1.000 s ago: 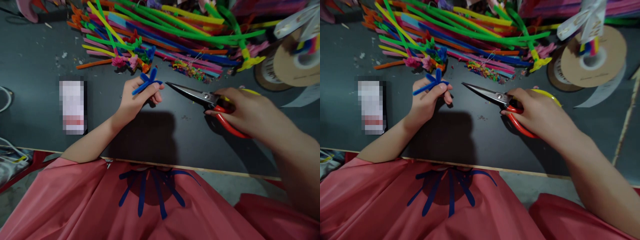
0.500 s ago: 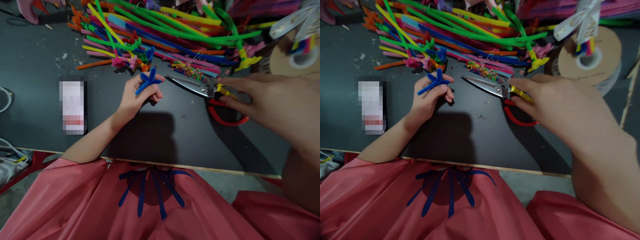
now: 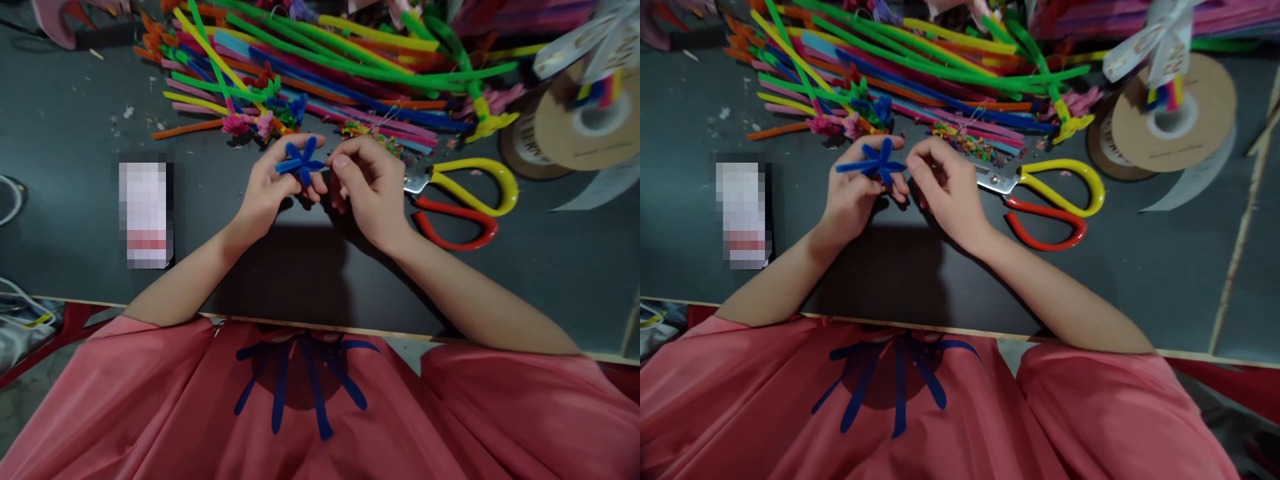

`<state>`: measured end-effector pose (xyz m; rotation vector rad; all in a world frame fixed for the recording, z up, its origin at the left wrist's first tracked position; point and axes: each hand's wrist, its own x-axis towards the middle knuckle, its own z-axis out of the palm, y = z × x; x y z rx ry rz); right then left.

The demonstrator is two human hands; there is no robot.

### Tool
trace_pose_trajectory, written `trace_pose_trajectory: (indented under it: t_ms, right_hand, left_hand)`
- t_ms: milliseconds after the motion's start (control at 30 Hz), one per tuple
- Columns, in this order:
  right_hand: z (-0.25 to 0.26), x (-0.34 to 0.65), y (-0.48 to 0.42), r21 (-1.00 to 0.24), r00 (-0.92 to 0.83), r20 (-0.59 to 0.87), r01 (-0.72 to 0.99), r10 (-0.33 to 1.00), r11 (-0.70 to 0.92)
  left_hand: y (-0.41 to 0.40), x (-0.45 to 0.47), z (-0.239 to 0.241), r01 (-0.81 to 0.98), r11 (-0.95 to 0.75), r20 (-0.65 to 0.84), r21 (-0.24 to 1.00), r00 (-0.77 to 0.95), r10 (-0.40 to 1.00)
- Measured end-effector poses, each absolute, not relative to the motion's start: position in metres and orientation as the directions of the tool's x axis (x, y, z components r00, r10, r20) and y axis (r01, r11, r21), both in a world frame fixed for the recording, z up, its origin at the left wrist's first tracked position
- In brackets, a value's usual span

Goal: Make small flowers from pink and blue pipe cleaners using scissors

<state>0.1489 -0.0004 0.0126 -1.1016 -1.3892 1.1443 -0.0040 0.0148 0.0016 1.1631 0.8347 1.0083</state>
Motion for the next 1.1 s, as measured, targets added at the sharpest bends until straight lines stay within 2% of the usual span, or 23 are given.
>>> trace_pose_trajectory:
  t_ms: [300, 500, 667, 1000, 1100]
  right_hand:
    - [0.003, 0.153, 0.003, -0.993, -0.118, 0.116, -0.021, 0.986, 0.115]
    - [0.003, 0.156, 0.005, -0.993, -0.147, 0.108, -0.059, 0.983, 0.100]
    - [0.003, 0.157, 0.005, -0.997, -0.137, 0.069, -0.036, 0.988, 0.065]
    - [0.001, 0.158, 0.006, -0.998, -0.177, 0.051, -0.042, 0.983, 0.045]
    - [0.002, 0.158, 0.004, -0.995, -0.151, 0.093, 0.004, 0.984, 0.095]
  left_hand:
    - [0.014, -0.002, -0.003, -0.142, 0.046, 0.014, 0.989, 0.394, 0.919]
    - [0.010, 0.000, 0.006, -0.070, 0.051, -0.022, 0.996, 0.368, 0.930]
    - [0.008, 0.000, 0.011, -0.041, 0.092, -0.071, 0.995, 0.356, 0.932]
    - [0.009, 0.001, 0.011, -0.042, 0.081, -0.062, 0.996, 0.338, 0.939]
    - [0.010, 0.001, 0.010, -0.052, 0.080, -0.059, 0.995, 0.331, 0.942]
